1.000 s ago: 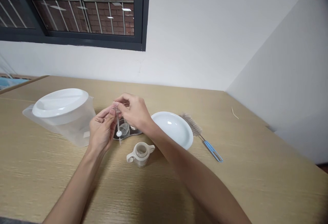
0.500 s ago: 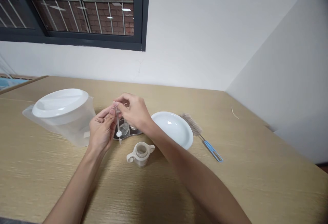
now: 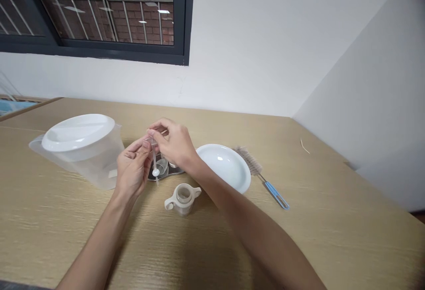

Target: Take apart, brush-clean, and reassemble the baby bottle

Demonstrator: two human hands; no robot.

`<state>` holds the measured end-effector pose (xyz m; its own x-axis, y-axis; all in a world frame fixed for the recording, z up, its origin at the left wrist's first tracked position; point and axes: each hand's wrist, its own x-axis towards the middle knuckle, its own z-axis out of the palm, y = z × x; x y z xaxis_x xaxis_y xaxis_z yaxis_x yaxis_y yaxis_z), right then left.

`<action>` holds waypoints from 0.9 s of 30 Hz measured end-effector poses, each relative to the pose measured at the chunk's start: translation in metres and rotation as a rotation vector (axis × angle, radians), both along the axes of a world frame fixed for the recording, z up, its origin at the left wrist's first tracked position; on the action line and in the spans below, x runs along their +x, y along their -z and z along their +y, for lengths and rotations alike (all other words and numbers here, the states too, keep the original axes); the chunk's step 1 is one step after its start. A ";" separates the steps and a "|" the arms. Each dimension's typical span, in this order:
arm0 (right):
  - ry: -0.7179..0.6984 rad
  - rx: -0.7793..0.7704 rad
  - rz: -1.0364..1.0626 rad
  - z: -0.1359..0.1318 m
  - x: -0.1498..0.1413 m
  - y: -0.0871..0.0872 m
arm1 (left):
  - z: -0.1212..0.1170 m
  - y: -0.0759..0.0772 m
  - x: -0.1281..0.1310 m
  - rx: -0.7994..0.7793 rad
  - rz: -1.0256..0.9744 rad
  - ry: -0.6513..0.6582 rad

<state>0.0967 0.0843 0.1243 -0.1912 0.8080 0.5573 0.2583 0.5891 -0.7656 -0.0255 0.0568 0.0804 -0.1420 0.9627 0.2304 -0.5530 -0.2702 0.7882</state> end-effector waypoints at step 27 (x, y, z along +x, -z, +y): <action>0.043 0.097 0.195 0.006 0.012 -0.025 | -0.007 0.001 0.006 -0.126 0.113 0.143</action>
<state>0.1084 0.0907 0.1496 -0.0383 0.7537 0.6561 0.1371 0.6543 -0.7437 -0.0192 0.0501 0.0790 0.0180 0.9934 0.1137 -0.4853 -0.0908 0.8696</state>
